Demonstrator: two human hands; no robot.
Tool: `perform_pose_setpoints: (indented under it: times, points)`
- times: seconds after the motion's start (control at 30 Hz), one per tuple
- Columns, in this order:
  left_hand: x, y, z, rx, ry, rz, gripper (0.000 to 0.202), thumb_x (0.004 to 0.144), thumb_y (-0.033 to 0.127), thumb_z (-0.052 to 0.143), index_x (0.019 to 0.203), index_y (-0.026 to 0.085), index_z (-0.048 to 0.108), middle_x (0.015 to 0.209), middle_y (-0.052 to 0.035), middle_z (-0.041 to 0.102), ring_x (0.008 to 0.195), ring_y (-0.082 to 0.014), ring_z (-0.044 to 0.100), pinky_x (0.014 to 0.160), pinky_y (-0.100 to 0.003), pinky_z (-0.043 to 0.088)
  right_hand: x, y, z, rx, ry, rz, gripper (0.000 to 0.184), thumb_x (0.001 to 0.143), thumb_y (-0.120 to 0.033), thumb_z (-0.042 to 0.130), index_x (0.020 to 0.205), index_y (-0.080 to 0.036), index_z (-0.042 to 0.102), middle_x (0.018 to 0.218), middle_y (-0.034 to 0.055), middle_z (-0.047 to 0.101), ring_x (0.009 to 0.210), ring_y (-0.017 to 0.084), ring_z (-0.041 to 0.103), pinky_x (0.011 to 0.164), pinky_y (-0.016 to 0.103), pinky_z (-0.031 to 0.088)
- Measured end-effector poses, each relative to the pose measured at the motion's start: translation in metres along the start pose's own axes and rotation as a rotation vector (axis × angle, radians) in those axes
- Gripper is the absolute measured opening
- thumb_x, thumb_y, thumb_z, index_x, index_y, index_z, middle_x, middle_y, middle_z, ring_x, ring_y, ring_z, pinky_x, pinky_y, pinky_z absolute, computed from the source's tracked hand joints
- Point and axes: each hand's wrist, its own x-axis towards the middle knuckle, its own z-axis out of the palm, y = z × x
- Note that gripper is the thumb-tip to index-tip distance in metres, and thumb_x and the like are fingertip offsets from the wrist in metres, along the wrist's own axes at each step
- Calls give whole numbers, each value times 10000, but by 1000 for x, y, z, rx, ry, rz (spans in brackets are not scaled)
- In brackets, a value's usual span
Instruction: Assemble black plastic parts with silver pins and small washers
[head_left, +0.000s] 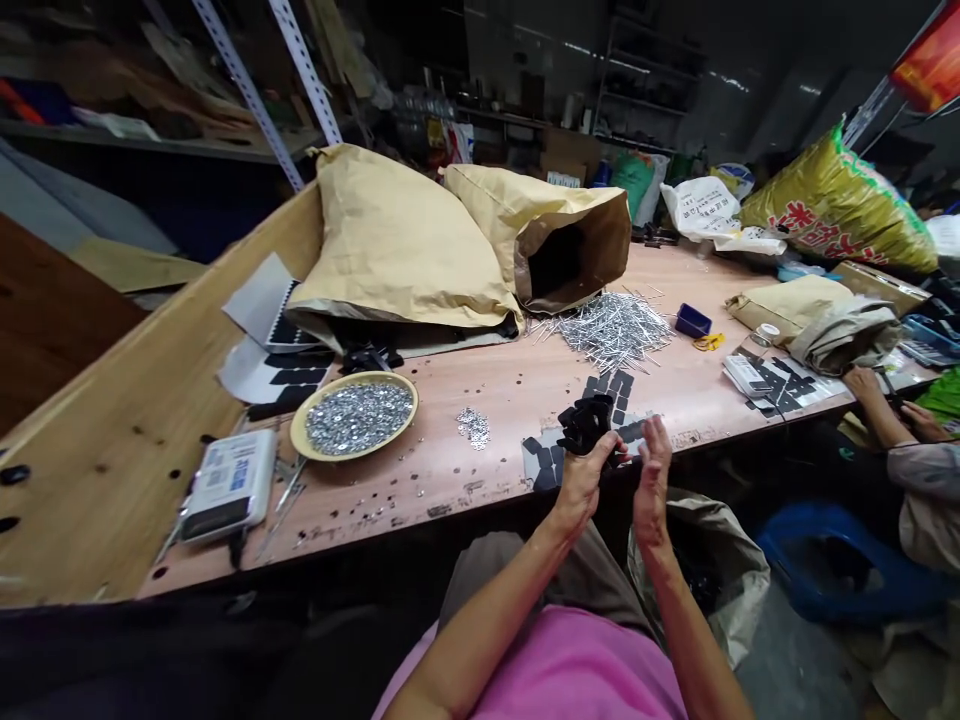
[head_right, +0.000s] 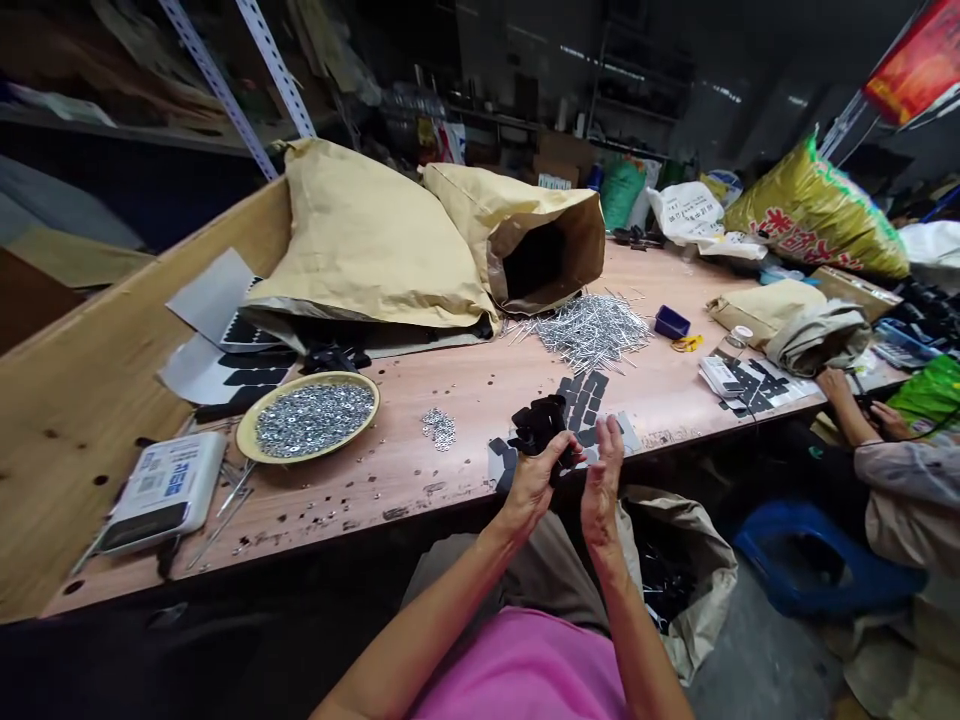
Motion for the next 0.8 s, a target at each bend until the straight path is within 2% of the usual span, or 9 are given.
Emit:
perform_pose_setpoints:
  times: [0.1,0.17,0.27,0.33,0.43,0.53,0.63,0.7,0.8]
  points:
    - [8,-7,-11,260,21,152,222,609,322,773,687,145,663,610,-24,670,592,-168,638,662,-301,516,9,-8,-25,-80,57,-59,582,953,-540,110,1409,-251,326,1430,142,347,1280,255,423,958,476,429]
    - [13,-9,-17,375,56,236,194,623,290,765,738,160,679,698,-53,710,691,-206,661,730,-328,515,9,-18,-35,-194,64,-193,530,964,-505,177,1372,-243,390,1378,141,407,1263,265,434,969,492,416]
    - [22,-9,-25,466,105,333,226,643,259,754,827,144,689,805,-90,731,792,-235,666,794,-341,495,4,-31,-35,-305,45,-459,431,966,-412,307,1358,-264,409,1315,122,466,1240,267,452,982,504,403]
    - [30,-5,-30,503,143,388,244,648,244,750,848,116,691,838,-106,729,823,-237,663,807,-331,482,3,-31,-25,-312,14,-537,429,964,-384,329,1374,-271,384,1317,119,464,1228,263,464,969,496,420]
    - [42,5,-35,421,210,355,239,615,207,766,827,120,695,832,-82,727,812,-209,663,801,-304,484,8,-22,-1,-300,-97,-438,427,970,-396,300,1347,-244,432,1327,124,469,1226,250,471,962,464,441]
    - [48,16,-37,140,173,35,162,624,235,756,722,127,687,724,-56,711,691,-175,661,706,-290,514,13,-14,19,-269,-226,-246,406,970,-390,300,1244,-215,545,1254,117,536,1171,216,520,944,413,468]
    - [49,22,-42,-65,111,-220,170,612,254,763,649,116,672,655,-56,696,636,-165,657,675,-292,529,10,-14,23,-243,-243,-158,389,965,-382,324,1195,-200,580,1168,110,592,1100,196,561,922,387,481]
    - [51,21,-47,-41,110,-174,183,588,249,779,663,112,683,677,-65,707,690,-175,671,741,-304,531,7,-13,21,-246,-213,-166,387,966,-373,322,1214,-202,564,1146,106,605,1085,195,561,928,396,468]
    - [60,13,-51,190,168,84,232,564,255,790,739,130,703,804,-79,736,844,-210,676,872,-341,499,8,3,21,-315,-118,-180,416,969,-383,280,1247,-206,534,1164,117,590,1107,213,534,956,441,426]
